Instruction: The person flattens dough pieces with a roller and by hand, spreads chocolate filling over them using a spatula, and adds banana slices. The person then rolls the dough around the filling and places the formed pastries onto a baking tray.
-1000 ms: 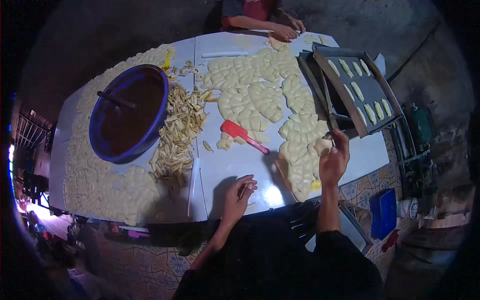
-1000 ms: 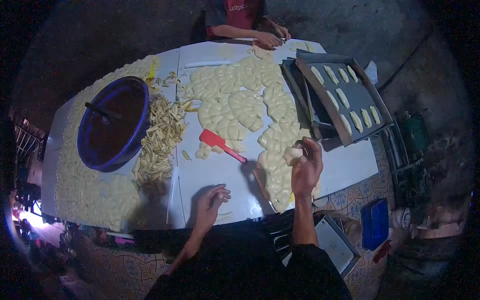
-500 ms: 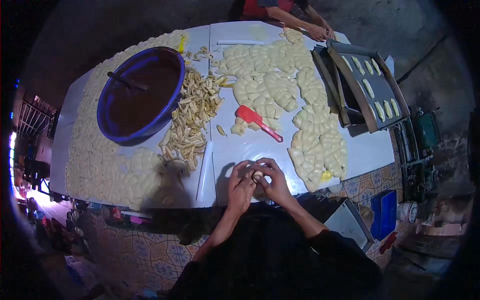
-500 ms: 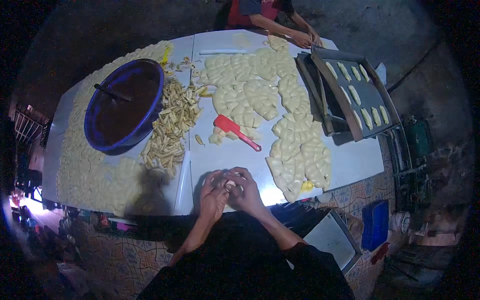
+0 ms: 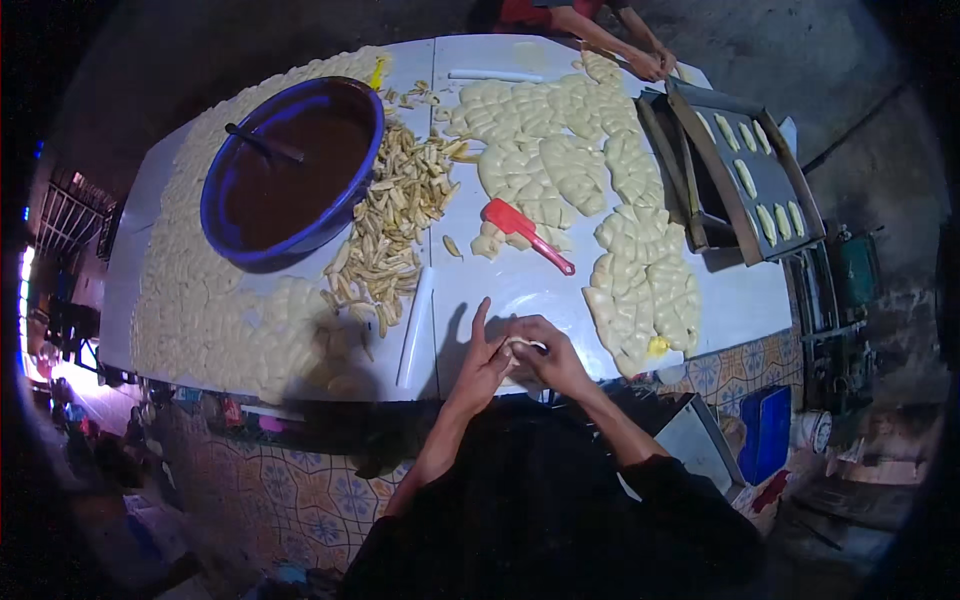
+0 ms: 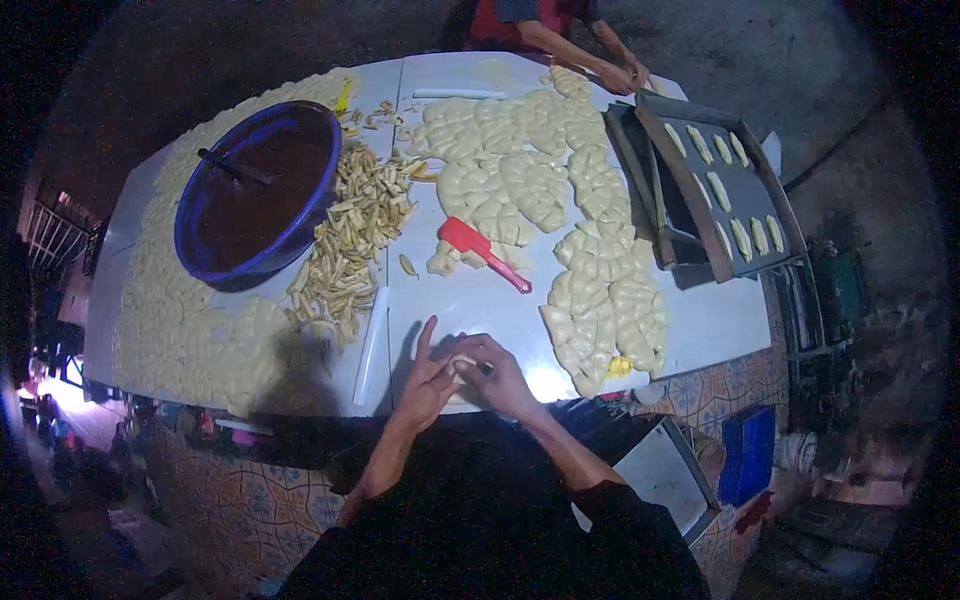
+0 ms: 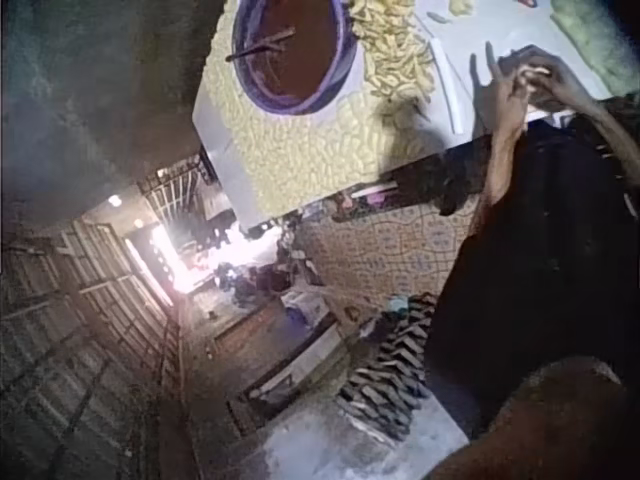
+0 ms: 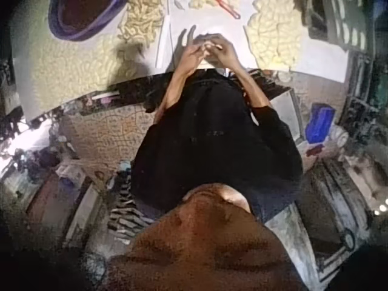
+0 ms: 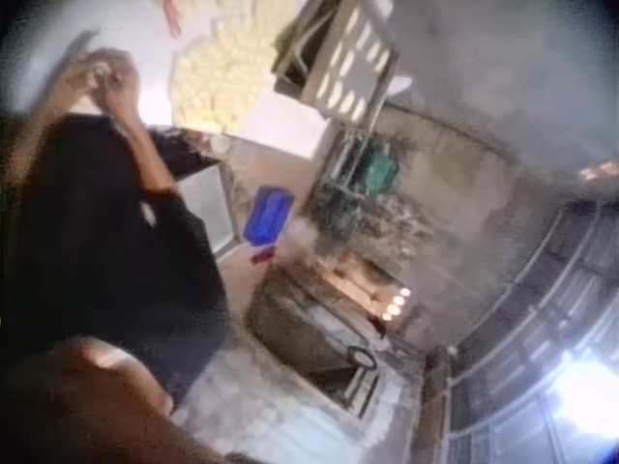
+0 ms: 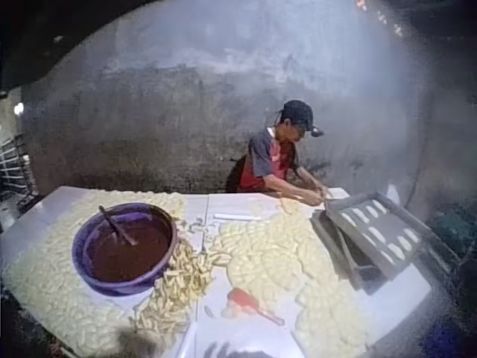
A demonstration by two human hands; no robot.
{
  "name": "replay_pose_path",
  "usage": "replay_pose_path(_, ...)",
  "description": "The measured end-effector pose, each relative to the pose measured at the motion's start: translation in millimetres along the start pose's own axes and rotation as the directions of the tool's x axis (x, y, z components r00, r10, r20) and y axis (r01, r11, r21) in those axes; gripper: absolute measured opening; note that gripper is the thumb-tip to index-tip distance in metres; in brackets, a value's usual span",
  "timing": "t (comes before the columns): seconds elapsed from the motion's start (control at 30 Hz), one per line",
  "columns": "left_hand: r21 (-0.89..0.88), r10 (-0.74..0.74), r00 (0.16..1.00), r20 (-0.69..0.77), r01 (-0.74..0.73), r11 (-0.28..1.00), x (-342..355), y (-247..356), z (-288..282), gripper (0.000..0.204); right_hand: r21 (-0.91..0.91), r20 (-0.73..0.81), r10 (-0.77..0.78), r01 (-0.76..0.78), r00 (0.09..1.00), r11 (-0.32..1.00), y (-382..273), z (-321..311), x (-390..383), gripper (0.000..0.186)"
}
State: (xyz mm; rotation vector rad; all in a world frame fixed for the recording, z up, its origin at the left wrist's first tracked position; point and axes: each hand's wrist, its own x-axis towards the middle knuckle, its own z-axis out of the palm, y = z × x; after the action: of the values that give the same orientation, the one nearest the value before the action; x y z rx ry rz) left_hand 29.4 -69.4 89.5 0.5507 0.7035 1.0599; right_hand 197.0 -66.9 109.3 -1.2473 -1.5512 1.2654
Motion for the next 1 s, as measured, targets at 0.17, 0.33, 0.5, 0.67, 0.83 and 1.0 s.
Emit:
replay_pose_path(0.17, 0.522, 0.106, 0.971, -0.213, 0.022, 0.852, 3.5, -18.0, -18.0, 0.025, 0.172, -0.193, 0.038, -0.005, 0.980, 0.985, 9.2, 20.0, 1.7, 0.023)
replay_pose_path(0.33, 0.992, 0.524, 0.850, 0.053, -0.104, 0.069, 33.6, -12.7, -32.3, 0.034, -0.348, -0.236, -0.077, -0.010, 0.969, 0.938, 44.3, 21.6, 19.9, 0.025)
replay_pose_path(0.5, 0.979, 0.575, 0.799, 0.175, -0.078, -0.189, 41.1, 1.6, -41.7, 0.060, -0.615, -0.049, -0.228, 0.151, 0.972, 0.774, 50.8, 1.5, 10.2, 0.040)
replay_pose_path(0.67, 0.899, 0.337, 0.879, 0.337, -0.407, 0.163, 6.8, 7.6, -39.8, 0.059, -0.700, 0.391, -0.279, 0.480, 0.877, 0.528, 31.7, -6.0, 2.6, 0.057)
replay_pose_path(0.83, 0.864, -0.063, 0.946, 0.319, -0.317, -0.391, 6.6, 7.8, -24.5, 0.100, -0.795, 0.456, -0.228, 0.509, 0.860, 0.329, 57.2, -4.7, 11.5, 0.056)
replay_pose_path(1.0, 0.844, -0.071, 0.955, 0.288, -0.288, -0.453, 2.7, 17.8, -2.8, 0.104, -0.810, 0.373, -0.197, 0.421, 0.907, 0.407, 45.9, -17.3, 7.4, 0.053)
